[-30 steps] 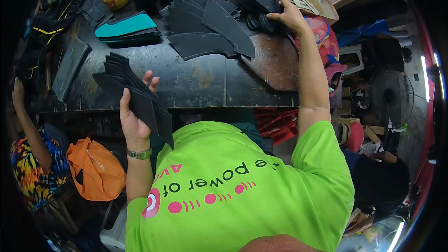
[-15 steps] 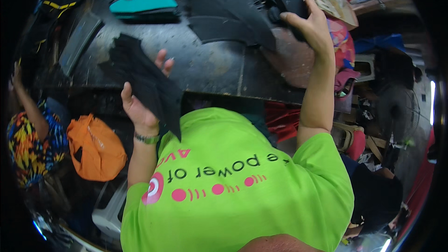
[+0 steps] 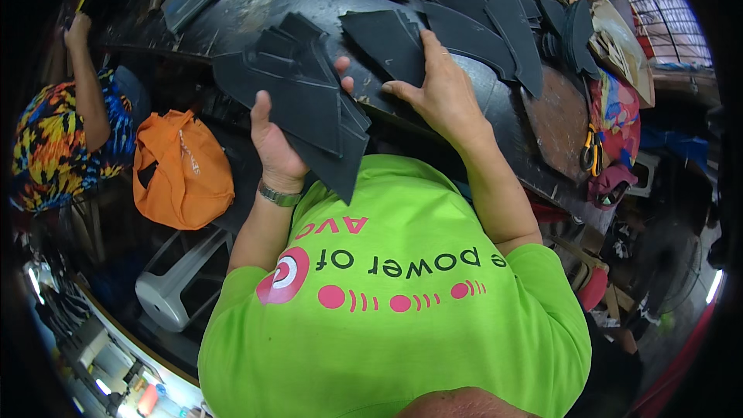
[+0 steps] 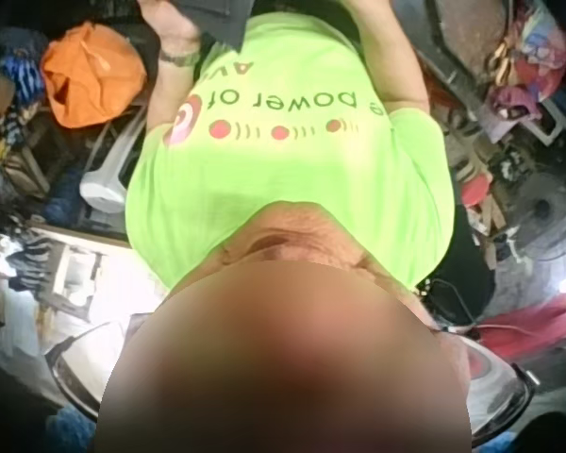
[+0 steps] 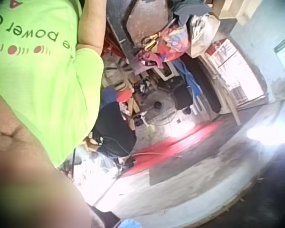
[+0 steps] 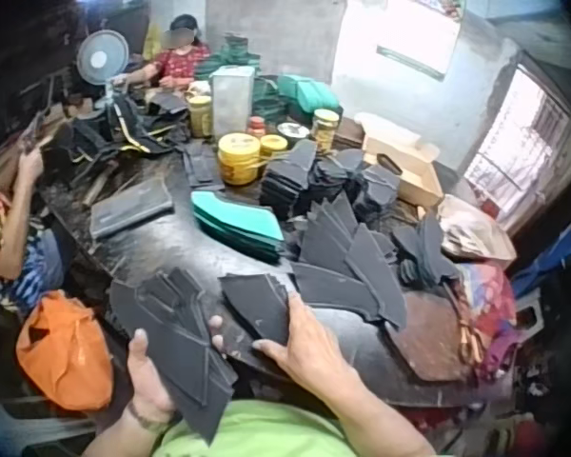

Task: The person sorts and stacks black and green shoe insole pieces on a workbench. They pick up pieces, align them, and place them into neat piles, occasionally moving other items aside to reach the work area.

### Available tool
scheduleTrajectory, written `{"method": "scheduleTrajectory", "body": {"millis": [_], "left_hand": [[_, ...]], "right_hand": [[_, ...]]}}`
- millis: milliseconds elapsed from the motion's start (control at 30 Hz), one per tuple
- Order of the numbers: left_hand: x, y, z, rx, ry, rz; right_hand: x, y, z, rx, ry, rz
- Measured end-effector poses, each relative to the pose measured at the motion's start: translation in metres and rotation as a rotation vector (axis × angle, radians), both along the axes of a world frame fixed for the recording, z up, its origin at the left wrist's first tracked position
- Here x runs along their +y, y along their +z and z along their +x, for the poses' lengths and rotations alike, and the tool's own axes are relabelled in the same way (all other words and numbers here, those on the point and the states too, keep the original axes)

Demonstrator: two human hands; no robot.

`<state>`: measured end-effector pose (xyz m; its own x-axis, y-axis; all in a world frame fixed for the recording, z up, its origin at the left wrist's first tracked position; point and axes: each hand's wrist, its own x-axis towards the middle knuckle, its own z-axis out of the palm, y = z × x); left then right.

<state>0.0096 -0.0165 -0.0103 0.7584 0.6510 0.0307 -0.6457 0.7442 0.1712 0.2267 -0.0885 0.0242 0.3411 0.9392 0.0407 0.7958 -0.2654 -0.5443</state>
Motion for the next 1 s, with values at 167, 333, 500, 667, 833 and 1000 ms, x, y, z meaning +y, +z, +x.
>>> {"method": "scheduleTrajectory", "body": {"millis": [167,333,500,667,833,1000], "left_hand": [[0.002,-0.005,-0.004,0.224,0.067,-0.040],[0.003,-0.003,0.003,0.073,0.093,0.016],[0.004,0.004,0.001,0.141,0.125,0.077],[0.007,-0.003,-0.007,0.327,0.022,0.061],[0.012,-0.008,-0.006,0.450,-0.006,0.027],[0.022,0.005,0.007,0.581,0.096,0.071]], "right_hand": [[0.003,0.006,0.000,0.008,-0.031,0.062],[-0.001,0.009,0.001,-0.115,-0.033,0.015],[0.000,0.004,-0.003,-0.203,-0.036,0.141],[0.003,0.003,0.013,0.044,-0.037,0.249],[0.001,-0.001,0.032,0.452,-0.081,0.328],[-0.004,-0.002,0.047,0.839,-0.192,0.346]]}}
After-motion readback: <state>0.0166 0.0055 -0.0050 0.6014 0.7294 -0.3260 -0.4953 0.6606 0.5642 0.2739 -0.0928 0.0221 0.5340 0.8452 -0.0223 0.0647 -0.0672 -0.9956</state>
